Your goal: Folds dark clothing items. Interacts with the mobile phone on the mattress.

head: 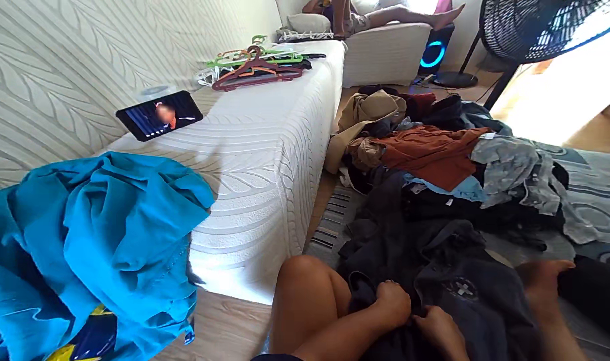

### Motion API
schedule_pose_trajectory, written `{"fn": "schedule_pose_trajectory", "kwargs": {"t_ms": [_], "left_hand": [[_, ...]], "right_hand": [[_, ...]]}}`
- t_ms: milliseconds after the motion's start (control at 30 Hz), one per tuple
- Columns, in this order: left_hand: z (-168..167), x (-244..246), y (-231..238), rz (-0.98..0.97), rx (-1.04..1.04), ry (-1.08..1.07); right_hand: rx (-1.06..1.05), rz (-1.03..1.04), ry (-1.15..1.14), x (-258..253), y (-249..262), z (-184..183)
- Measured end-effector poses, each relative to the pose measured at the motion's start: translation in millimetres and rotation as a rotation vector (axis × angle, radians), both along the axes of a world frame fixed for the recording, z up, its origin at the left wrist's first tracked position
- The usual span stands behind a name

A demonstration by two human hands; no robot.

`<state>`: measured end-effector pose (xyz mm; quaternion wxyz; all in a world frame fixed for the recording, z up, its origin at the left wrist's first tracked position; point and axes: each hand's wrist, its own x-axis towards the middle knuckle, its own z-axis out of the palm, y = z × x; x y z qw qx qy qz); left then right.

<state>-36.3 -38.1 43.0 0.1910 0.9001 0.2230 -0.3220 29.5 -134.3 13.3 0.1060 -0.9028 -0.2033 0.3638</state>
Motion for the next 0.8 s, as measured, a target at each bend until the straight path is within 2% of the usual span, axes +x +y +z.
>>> {"fn": "schedule_pose_trajectory", "kwargs": {"t_ms": [100, 200, 400, 567, 800], "left_hand": [[0.6, -4.1, 8.4, 0.03, -0.056, -0.035], [3.1, -10.6, 22.4, 0.084, -0.192, -0.183], [16.4, -14.1, 27.7, 0.196, -0.397, -0.386], [6.1, -9.0, 28.0, 0.182, -0.423, -0.348], [3.5, -5.8, 27.4, 0.179, -0.42, -0.309]], "right_hand": [[0.069, -0.018, 0.045, -0.9, 0.0, 4.3], [0.192, -0.046, 0.086, -5.9, 1.4, 10.5], [0.498, -0.144, -0.035, -11.1, 3.0, -5.6], [0.462, -0.188, 0.119, -4.0, -4.2, -13.6], [0.468, -0.318, 0.222, -4.4, -6.3, -13.9]]}}
